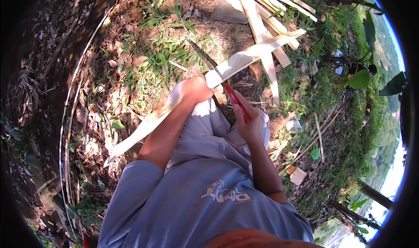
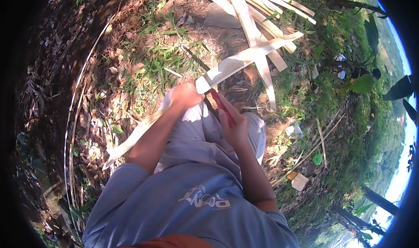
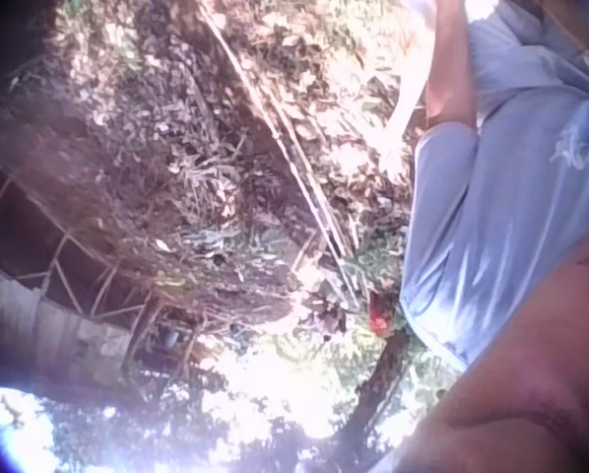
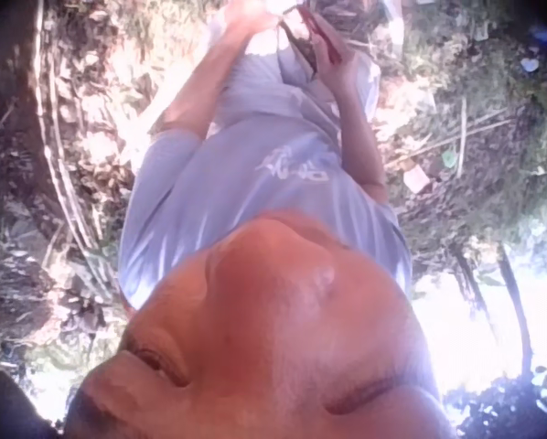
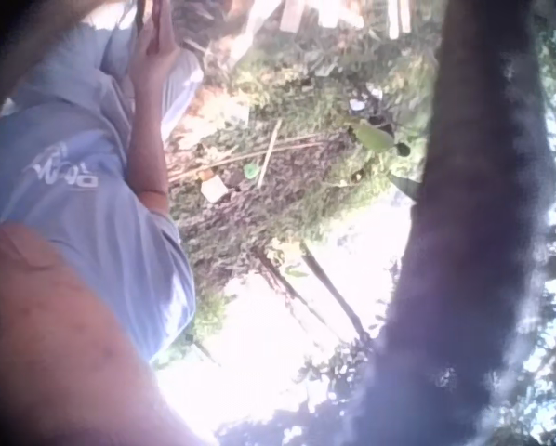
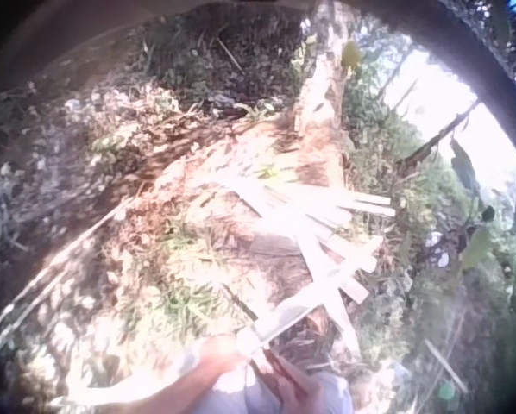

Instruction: The person sits on the ground and uses a red-handled knife to shave thin strips from a piece of light-colored wood. They repeatedly draw the knife along the wood's length to create shavings, which accumulate on the ground.

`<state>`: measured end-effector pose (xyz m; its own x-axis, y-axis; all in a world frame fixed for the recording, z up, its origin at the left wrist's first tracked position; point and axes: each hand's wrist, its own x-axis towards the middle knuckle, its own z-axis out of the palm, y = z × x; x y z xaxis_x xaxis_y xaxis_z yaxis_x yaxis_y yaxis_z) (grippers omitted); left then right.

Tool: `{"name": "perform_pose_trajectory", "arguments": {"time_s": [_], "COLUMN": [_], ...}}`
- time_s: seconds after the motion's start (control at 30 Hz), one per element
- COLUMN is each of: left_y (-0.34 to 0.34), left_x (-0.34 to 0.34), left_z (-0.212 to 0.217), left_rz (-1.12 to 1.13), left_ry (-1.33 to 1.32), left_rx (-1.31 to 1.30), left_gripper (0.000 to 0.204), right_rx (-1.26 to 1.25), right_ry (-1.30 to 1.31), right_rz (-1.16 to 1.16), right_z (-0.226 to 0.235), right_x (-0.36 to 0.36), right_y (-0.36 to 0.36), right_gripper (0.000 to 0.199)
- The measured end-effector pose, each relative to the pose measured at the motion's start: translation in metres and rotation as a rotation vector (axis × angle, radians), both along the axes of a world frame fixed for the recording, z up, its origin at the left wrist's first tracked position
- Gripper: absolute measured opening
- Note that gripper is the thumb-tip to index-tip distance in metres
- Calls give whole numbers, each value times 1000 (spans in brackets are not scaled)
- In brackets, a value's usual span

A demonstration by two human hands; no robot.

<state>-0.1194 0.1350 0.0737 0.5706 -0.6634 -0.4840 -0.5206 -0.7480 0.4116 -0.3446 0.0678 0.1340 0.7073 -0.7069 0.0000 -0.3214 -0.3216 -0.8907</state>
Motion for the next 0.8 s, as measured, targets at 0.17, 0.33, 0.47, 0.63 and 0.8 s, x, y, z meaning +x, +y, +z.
{"name": "perform_pose_trajectory", "arguments": {"time_s": [0.17,0.33,0.47,0.63,0.8], "left_y": [-1,-2,-8,-8,-8], "left_x": [0,-2,-3,-8,-9], "left_z": [-5,-4,5,-2,1], "left_rz": [64,118,117,136,140], "left_ry": [17,11,34,-37,-16], "left_rx": [9,-5,-4,-28,-49], "left_gripper": [62,49,49,49,50], "right_rx": [19,67,147,255,-44], "right_ry": [-73,-69,-101,66,153], "right_rz": [0,27,-26,-54,87], "right_z": [-38,-41,-50,7,38], "right_x": [-23,-29,-34,-15,-5], "right_y": [1,7,3,-9,1], "right_gripper": [44,46,46,47,46]}}
